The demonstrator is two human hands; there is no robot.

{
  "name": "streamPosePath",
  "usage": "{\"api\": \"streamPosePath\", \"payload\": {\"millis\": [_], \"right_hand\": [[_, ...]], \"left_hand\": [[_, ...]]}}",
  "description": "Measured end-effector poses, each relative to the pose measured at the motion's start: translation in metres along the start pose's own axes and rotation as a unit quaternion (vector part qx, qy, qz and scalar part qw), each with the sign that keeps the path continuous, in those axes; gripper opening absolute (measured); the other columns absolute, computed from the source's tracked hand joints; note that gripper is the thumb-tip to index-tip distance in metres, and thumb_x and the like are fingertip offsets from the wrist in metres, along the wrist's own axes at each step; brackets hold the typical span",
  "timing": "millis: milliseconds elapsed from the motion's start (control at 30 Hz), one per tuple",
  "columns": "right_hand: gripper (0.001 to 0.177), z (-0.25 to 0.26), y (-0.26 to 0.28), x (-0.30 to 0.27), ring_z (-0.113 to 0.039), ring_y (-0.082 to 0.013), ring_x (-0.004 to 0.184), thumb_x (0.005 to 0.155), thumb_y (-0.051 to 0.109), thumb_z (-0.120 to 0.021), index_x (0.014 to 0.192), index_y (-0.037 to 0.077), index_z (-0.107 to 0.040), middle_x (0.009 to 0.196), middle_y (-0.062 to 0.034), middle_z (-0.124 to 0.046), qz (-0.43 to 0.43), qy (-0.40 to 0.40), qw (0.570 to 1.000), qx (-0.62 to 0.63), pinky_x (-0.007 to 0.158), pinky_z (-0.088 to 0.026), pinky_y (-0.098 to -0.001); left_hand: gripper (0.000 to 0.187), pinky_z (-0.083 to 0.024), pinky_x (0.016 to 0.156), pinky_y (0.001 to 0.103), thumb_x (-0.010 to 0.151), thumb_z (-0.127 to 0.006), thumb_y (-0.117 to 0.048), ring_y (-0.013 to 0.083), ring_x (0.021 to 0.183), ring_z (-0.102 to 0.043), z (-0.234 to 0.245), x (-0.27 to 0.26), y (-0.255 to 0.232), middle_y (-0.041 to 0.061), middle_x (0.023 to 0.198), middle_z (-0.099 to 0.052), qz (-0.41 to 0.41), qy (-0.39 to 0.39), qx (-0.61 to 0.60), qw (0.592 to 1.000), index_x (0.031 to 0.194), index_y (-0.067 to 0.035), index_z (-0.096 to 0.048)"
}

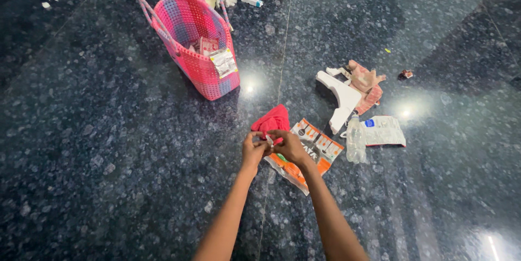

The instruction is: The person picks up trash from the floor and places it into a pink plastic basket.

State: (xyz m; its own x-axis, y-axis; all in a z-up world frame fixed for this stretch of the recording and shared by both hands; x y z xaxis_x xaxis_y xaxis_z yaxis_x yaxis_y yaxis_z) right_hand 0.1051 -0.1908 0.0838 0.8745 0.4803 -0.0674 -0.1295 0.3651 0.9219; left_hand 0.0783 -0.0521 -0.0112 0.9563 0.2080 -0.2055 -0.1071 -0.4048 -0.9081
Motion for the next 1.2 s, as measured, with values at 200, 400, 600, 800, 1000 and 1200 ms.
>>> {"api": "streamPosePath", "payload": {"millis": [200, 400, 600, 800, 1000, 1200], "right_hand": [[0.035, 0.007, 0.008, 0.003, -0.075, -0.0178, 0.075, 0.077, 0.005, -0.081, 0.111, 0.005, -0.074, 0.089, -0.0120, -0.078, 0.021, -0.017, 0.995, -0.096, 0.068, -0.058, -0.0338], [0.016, 0.021, 0.040, -0.006, -0.076, -0.0229, 0.072, 0.079, 0.009, -0.075, 0.094, 0.006, -0.078, 0.080, -0.0126, -0.077, 0.087, -0.090, 0.981, -0.150, 0.067, -0.057, -0.0349], [0.013, 0.024, 0.057, -0.005, -0.075, -0.0285, 0.070, 0.082, 0.009, -0.073, 0.095, 0.006, -0.077, 0.080, -0.0163, -0.074, 0.093, -0.172, 0.966, -0.167, 0.066, -0.056, -0.0378], [0.013, 0.005, 0.075, -0.007, -0.071, -0.0358, 0.080, 0.084, 0.008, -0.070, 0.095, 0.006, -0.077, 0.085, -0.0183, -0.073, 0.145, -0.184, 0.943, -0.238, 0.069, -0.056, -0.0445], [0.026, -0.028, 0.080, -0.005, -0.066, -0.0366, 0.096, 0.079, 0.002, -0.059, 0.102, 0.005, -0.072, 0.101, -0.0135, -0.074, 0.184, -0.105, 0.912, -0.351, 0.083, -0.054, -0.0464], [0.028, -0.035, 0.091, -0.006, -0.065, -0.0388, 0.095, 0.083, 0.002, -0.057, 0.109, 0.002, -0.067, 0.111, -0.0143, -0.072, 0.225, -0.078, 0.900, -0.366, 0.083, -0.054, -0.0471]], "left_hand": [[0.036, -0.058, 0.057, 0.030, 0.087, -0.071, 0.000, 0.0163, 0.067, -0.071, -0.005, -0.002, -0.014, 0.010, 0.083, -0.074, 0.049, 0.006, 0.067, 0.997, 0.118, -0.009, -0.055], [0.023, -0.064, 0.065, 0.030, 0.090, -0.066, 0.000, 0.0158, 0.073, -0.073, -0.012, -0.003, -0.019, 0.008, 0.087, -0.075, 0.069, 0.052, -0.005, 0.996, 0.113, 0.000, -0.062], [0.030, -0.057, 0.064, 0.026, 0.091, -0.067, 0.004, 0.0136, 0.076, -0.072, -0.017, -0.005, -0.031, 0.009, 0.093, -0.076, 0.033, 0.077, -0.045, 0.995, 0.121, 0.000, -0.066], [0.026, -0.059, 0.056, 0.029, 0.090, -0.072, 0.000, 0.0149, 0.064, -0.069, 0.006, 0.014, -0.007, 0.008, 0.084, -0.073, 0.085, -0.028, -0.086, 0.992, 0.115, 0.002, -0.069], [0.018, -0.056, 0.053, 0.029, 0.089, -0.071, -0.004, 0.0170, 0.066, -0.070, 0.031, 0.031, 0.023, 0.006, 0.083, -0.074, 0.162, -0.072, -0.171, 0.969, 0.107, -0.009, -0.070], [0.021, -0.059, 0.059, 0.032, 0.089, -0.072, -0.006, 0.0159, 0.079, -0.072, 0.041, 0.032, 0.017, 0.002, 0.092, -0.075, 0.193, -0.089, -0.146, 0.966, 0.108, -0.014, -0.070]]}}
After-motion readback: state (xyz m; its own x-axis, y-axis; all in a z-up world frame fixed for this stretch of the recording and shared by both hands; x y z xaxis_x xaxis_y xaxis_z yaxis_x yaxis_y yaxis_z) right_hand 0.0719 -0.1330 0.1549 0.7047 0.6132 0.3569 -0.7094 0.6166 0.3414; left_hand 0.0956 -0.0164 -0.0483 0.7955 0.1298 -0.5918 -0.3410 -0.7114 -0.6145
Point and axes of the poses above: each hand's wrist, its own x-axis towards the middle knuckle, its own z-axis out of the back of the hand, y = z × x, the point moved 7 cm from there along x, towards the middle knuckle
